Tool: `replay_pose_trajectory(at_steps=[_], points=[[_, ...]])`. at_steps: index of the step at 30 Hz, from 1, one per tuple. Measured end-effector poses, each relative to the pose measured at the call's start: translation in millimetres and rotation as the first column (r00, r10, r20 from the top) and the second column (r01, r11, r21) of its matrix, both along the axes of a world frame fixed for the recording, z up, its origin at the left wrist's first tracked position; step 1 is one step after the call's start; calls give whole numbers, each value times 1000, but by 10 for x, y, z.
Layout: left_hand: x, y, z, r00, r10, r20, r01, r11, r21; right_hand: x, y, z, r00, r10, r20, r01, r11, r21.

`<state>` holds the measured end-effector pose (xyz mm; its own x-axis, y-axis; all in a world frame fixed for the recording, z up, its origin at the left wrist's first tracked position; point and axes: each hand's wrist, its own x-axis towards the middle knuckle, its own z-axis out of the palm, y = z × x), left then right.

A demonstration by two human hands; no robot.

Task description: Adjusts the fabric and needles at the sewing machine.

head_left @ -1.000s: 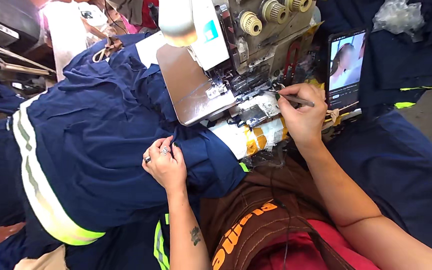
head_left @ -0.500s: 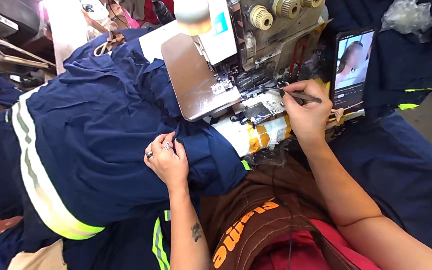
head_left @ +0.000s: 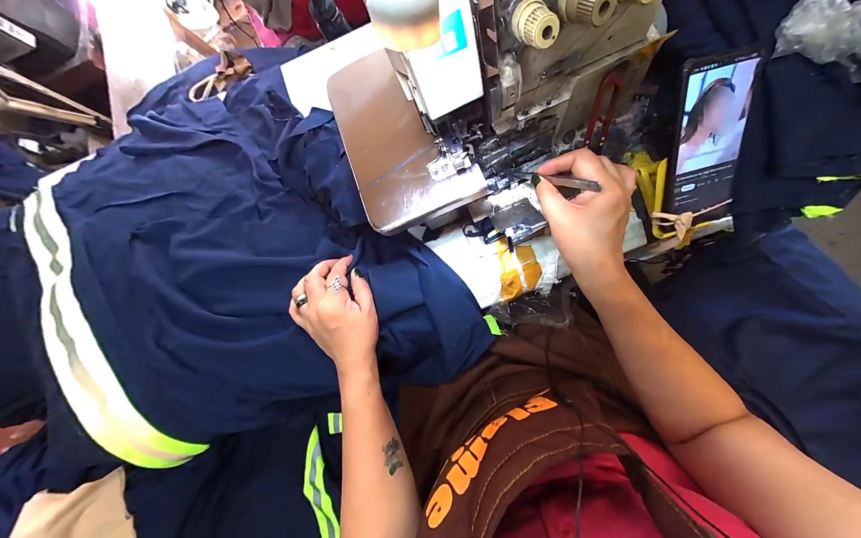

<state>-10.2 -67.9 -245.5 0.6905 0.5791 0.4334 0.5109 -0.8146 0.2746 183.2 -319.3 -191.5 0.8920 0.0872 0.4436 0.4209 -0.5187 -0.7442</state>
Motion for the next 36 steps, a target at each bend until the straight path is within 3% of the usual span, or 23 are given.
replay_pose_trajectory(at_steps=[5,13,16,21,27,36], points=[[9,-4,4,1000,3,3,-3,1000,1,14,-110,41,991,106,-79,-90,978,189],[13,-12,25,1000,1,-3,-1,1000,-20,-89,-171,188,982,166,-91,-138,957,255],[14,-17,20,1000,8,0,-8,1000,-17,-195,-236,275,973,217,-83,-198,962,188],[13,-12,13,1000,6,0,-6,1000,-9,-96,-249,131,993,114,-9,-115,992,-50],[17,-9,13,1000,10,-1,-10,1000,-1,-83,-136,49,978,209,-27,-205,973,107],[22,-27,38,1000,14,-5,-14,1000,-8,-18,53,25,973,138,187,-113,984,-140]])
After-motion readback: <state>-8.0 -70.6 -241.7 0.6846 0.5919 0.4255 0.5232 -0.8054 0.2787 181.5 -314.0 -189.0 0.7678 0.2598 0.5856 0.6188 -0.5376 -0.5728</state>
